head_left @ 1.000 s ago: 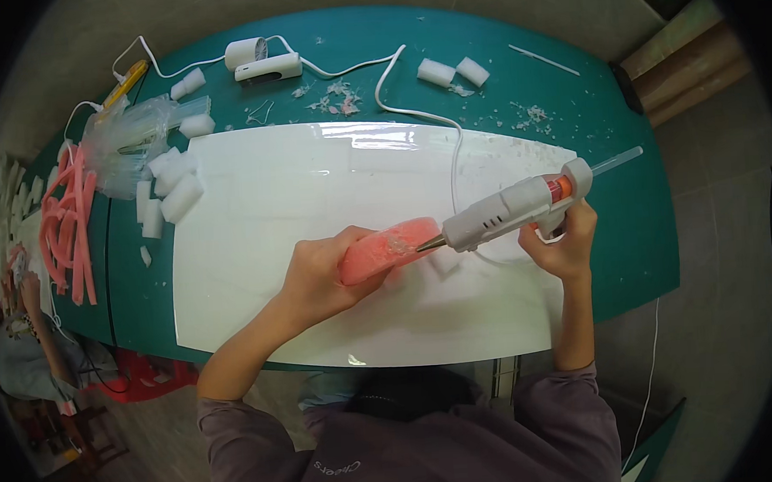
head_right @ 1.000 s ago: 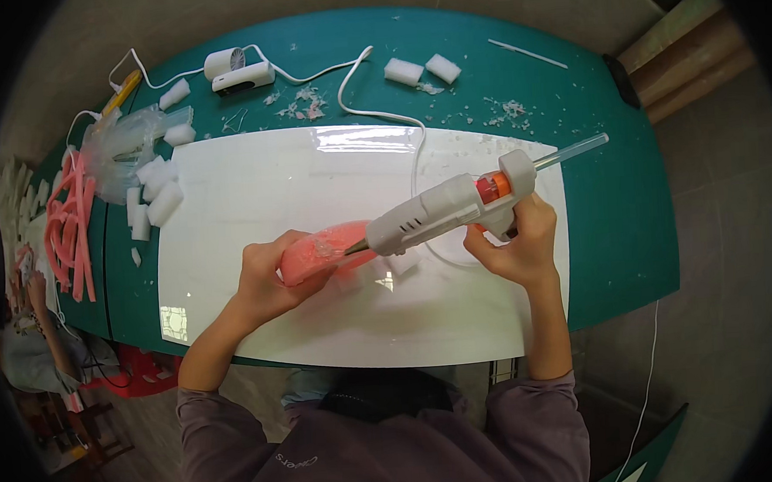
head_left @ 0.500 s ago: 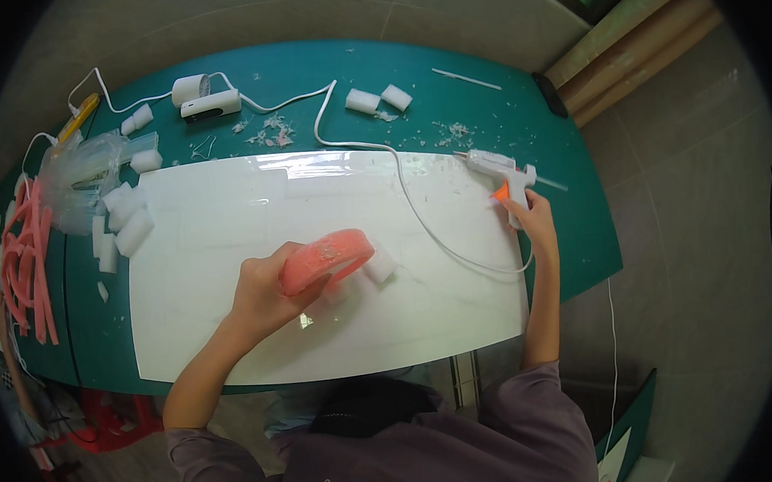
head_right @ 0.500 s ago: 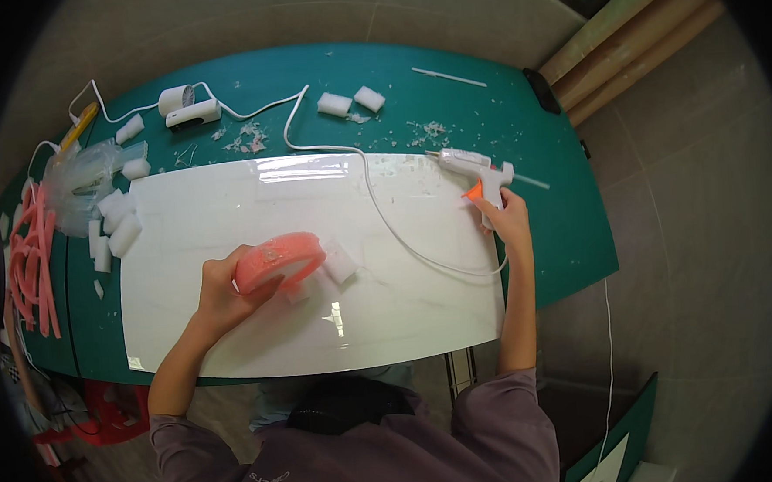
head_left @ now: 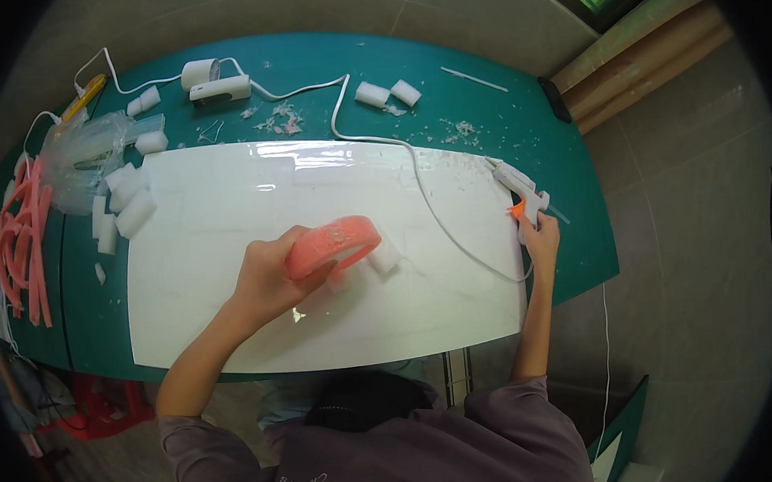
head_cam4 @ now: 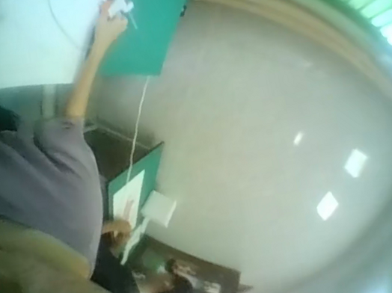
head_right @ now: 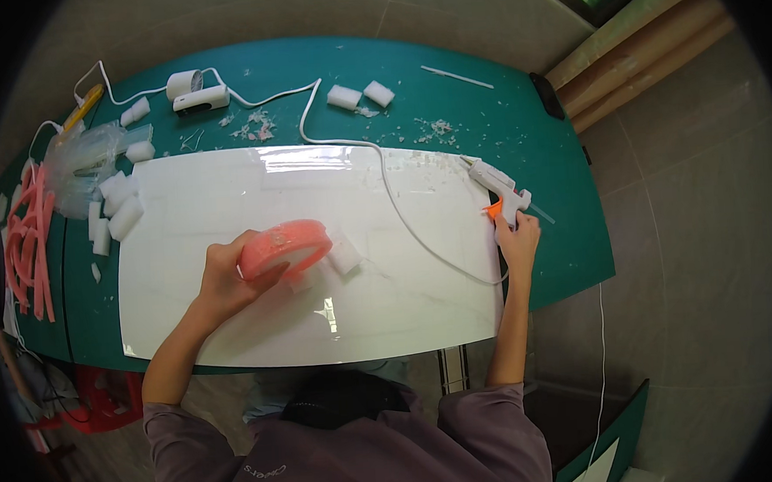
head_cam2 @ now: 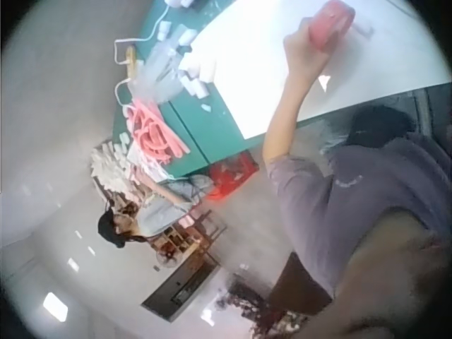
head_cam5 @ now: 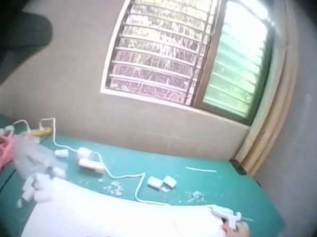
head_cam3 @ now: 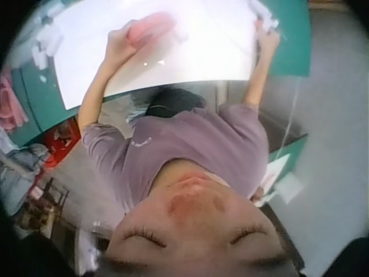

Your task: The person applies glue to foam pieces using a glue gun and attaches them together by hand.

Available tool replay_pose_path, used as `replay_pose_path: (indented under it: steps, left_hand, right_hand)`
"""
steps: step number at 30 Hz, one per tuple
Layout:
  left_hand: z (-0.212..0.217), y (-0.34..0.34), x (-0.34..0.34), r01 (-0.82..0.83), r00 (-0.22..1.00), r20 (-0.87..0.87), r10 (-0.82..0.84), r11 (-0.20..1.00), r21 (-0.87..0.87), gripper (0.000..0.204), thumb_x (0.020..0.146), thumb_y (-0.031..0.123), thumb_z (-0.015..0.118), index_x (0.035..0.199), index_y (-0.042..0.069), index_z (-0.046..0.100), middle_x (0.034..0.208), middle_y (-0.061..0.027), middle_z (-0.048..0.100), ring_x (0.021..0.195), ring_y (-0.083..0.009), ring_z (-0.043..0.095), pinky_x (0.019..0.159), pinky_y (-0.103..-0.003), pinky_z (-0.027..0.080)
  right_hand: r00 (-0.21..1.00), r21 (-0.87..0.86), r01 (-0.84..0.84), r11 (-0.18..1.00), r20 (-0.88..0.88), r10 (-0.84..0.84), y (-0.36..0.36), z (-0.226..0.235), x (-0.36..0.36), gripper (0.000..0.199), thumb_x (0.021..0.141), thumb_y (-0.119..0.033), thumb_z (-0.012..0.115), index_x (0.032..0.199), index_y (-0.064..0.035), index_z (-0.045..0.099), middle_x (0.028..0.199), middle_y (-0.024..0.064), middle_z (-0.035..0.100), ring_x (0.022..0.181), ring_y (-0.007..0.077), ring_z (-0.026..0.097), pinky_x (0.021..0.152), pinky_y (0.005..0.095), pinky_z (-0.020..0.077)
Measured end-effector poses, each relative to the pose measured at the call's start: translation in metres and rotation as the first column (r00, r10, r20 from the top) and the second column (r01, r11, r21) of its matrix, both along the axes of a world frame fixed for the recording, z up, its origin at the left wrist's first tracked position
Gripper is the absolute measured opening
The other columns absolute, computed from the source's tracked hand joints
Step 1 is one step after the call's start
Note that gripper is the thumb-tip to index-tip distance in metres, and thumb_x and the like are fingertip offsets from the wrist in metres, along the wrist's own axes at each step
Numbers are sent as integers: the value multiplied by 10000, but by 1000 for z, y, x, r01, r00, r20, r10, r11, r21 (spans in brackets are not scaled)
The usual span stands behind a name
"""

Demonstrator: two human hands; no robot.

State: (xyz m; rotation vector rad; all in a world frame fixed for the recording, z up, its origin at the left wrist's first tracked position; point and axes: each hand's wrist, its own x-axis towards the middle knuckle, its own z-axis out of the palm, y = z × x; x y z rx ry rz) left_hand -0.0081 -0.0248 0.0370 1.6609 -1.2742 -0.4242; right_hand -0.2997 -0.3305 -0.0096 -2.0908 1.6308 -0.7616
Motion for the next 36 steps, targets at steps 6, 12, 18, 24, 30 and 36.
replay_pose_path:
  steps: [6, 12, 18, 24, 30, 36]
  left_hand:
    - [-3, 2, 3, -18, 1000, 24, 19, 999, -38, 245, 672, 152, 716, 849, 56, 577, 700, -110, 620, 604, -265, 609, 559, -295, 473]
    - [-2, 0, 0, -5, 999, 38, 7, 999, -44, 270, 669, 142, 730, 877, 29, 601, 713, -114, 626, 605, -225, 617, 574, -262, 470]
    - [-8, -1, 2, -20, 998, 64, 25, 996, -91, 277, 677, 225, 717, 841, 54, 575, 666, -118, 611, 574, -279, 599, 532, -311, 474]
    - [-11, 5, 6, 0, 1000, 18, 1, 999, -47, 271, 672, 148, 728, 874, 38, 585, 719, -114, 625, 618, -248, 615, 584, -273, 474]
    - [-9, 2, 3, 9, 999, 36, -8, 1000, -24, 278, 677, 167, 725, 876, 39, 579, 718, -111, 628, 622, -250, 619, 584, -278, 483]
    - [-10, 2, 3, 4, 997, 74, -1, 999, -50, 289, 676, 180, 727, 878, 36, 579, 709, -111, 630, 605, -251, 619, 567, -276, 483]
  right_hand:
    - [887, -203, -445, 872, 37, 461, 116, 65, 67, 206, 725, -67, 634, 911, -5, 570, 931, 118, 533, 871, 258, 508, 732, 341, 417]
    - [714, -33, -699, 714, 20, 700, 182, 40, 118, 369, 691, -42, 651, 1012, -5, 474, 918, 153, 517, 866, 303, 493, 730, 365, 413]
    - [802, -54, -596, 801, 16, 598, 176, 30, 128, 434, 662, -51, 689, 1033, -9, 468, 837, 131, 544, 735, 237, 550, 670, 304, 451]
    - [785, -233, -398, 887, 415, 461, 187, 42, 113, 439, 653, 3, 667, 1059, 13, 499, 891, 107, 560, 788, 180, 559, 712, 301, 464]
    - [598, -396, -295, 870, 634, 491, 213, 43, 99, 356, 674, 3, 634, 1015, 48, 541, 994, 137, 514, 937, 228, 505, 842, 338, 415]
    - [376, -279, -396, 875, 820, 432, 225, 49, 109, 225, 775, -81, 613, 973, 23, 583, 997, 147, 511, 877, 218, 508, 793, 327, 424]
